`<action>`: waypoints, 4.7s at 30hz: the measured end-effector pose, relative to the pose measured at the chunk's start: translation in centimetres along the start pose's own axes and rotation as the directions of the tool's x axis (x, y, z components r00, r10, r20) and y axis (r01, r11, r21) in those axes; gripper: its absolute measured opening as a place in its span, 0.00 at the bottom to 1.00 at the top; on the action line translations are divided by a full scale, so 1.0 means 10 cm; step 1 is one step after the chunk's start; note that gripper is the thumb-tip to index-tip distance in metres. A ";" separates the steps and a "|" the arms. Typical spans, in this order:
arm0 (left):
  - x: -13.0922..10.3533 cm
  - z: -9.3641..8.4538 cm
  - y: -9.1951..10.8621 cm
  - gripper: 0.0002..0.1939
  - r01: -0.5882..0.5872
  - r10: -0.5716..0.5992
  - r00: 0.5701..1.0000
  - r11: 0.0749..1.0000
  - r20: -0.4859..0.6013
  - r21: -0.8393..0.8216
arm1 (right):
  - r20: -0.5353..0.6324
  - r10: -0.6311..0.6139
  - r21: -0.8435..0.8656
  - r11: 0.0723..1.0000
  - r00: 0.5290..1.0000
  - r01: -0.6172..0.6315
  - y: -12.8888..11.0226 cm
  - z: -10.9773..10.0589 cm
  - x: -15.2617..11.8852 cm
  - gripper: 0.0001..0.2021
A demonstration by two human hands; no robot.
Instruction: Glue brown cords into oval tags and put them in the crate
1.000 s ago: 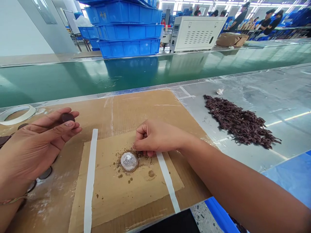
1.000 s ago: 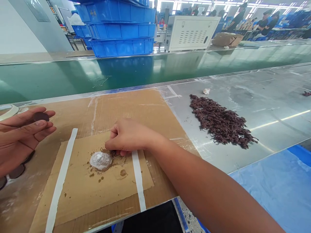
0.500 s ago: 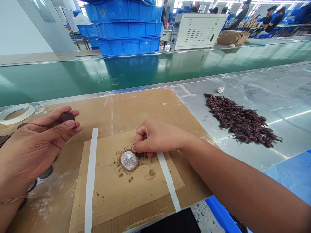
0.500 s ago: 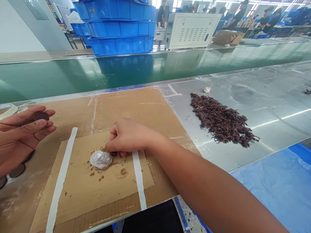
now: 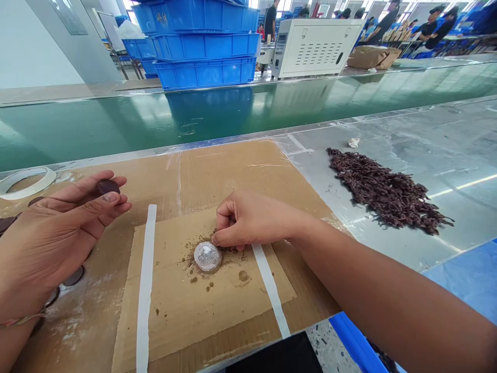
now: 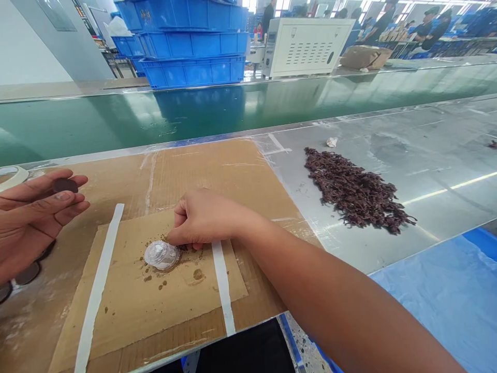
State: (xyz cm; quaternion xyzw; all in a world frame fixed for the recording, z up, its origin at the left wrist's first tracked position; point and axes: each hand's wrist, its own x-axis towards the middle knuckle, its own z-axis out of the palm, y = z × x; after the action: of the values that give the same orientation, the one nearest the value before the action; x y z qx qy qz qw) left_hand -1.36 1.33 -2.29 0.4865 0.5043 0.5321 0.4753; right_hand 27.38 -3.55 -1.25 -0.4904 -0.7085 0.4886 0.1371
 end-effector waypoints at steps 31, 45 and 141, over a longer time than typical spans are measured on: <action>-0.70 0.43 0.07 0.20 0.304 -0.173 0.874 0.923 0.454 -0.234 | -0.260 -0.174 0.621 0.724 0.950 0.302 -0.03 -0.13 -0.13 0.10; -0.75 0.50 0.03 0.18 0.358 -0.131 0.828 0.872 0.545 -0.334 | -0.443 -0.332 0.448 0.723 0.833 0.527 -0.31 0.32 -0.19 0.01; -0.74 0.51 0.01 0.06 0.317 -0.207 0.891 0.921 0.404 -0.227 | -0.262 -0.240 0.549 0.759 0.935 0.349 -0.41 0.50 -0.18 0.18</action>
State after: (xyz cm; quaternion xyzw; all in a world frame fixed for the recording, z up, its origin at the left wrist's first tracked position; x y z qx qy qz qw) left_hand 4.28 -5.64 -2.42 0.4310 0.3839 0.4275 0.6957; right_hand 22.56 -7.97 0.19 -0.3471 -0.5758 0.6102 0.4191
